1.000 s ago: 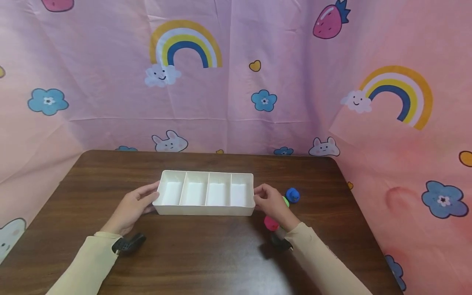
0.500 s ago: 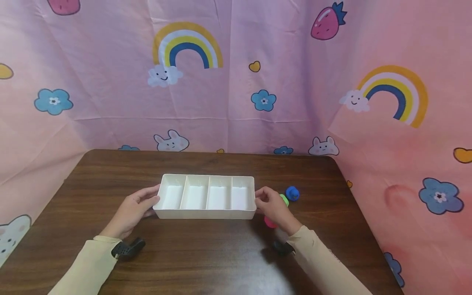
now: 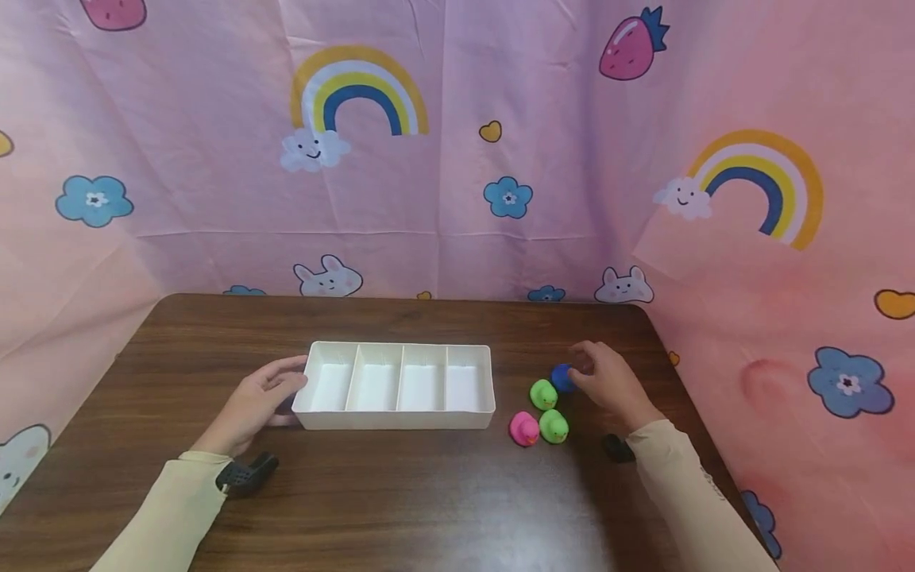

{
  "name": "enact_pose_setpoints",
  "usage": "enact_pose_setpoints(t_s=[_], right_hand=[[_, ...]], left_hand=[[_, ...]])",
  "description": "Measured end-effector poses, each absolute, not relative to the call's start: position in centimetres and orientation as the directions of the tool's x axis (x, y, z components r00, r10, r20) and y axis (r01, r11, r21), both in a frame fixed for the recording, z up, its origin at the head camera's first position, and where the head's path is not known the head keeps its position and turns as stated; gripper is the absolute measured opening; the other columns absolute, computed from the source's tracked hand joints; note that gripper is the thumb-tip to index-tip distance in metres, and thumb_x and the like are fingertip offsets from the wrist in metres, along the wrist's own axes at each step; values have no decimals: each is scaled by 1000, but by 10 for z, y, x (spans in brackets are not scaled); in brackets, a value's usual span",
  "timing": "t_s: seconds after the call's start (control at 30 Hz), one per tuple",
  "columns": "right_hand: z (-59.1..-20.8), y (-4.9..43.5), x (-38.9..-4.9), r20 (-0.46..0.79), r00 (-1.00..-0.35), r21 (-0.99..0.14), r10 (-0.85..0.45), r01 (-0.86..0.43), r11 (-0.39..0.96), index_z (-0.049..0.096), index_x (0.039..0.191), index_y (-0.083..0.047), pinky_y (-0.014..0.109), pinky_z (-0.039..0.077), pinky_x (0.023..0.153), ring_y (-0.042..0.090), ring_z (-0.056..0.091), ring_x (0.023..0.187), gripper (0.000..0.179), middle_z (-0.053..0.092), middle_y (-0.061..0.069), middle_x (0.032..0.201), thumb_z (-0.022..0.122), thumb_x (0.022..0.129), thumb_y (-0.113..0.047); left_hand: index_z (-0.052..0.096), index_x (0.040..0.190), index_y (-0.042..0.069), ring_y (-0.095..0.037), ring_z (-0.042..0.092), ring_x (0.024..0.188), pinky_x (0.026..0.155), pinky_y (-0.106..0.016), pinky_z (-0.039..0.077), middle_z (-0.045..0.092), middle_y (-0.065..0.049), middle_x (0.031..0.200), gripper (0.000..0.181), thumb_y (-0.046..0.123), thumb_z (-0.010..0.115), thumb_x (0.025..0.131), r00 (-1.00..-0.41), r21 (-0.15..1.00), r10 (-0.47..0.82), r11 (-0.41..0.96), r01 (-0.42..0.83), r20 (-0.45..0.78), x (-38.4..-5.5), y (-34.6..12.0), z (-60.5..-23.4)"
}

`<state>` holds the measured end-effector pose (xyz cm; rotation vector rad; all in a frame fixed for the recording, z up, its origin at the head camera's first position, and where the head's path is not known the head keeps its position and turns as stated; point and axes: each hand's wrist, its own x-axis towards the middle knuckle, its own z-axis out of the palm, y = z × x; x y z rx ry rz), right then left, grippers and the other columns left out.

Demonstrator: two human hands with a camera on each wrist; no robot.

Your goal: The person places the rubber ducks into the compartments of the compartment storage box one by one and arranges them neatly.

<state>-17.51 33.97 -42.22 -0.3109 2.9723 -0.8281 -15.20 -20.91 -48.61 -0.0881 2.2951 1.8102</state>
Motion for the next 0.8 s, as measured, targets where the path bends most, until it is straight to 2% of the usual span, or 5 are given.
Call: enact_pose_setpoints(t_s=[0.2,0.57,0.8], right_hand=[[-442,355,-174,-29,-974,-513,-226,-179,840,63,129,0,54,60,89,35,68,105,39,65,17,118,75,96,-18],[-458,353,-177,13,-978,-438,-207,-192,878,67,124,-3,55,60,87,32,68,102,31,68,16,117,74,96,-16],[-459,353,-178,16,-982,-439,-190,-177,881,68,124,-2,55,60,86,33,69,102,31,69,18,118,74,96,-16]], left_hand=[[47,155,14,-35,67,119,84,-45,64,54,-23,148,61,42,64,103,-968,949,87,234,-211,-237,-154,-211,-492],[48,154,14,-38,66,121,84,-46,64,53,-23,149,61,42,65,103,-969,952,88,223,-209,-233,-153,-208,-493],[44,156,11,-40,65,123,84,-47,63,51,-26,150,62,39,63,104,-970,957,99,213,-197,-222,-153,-207,-491]])
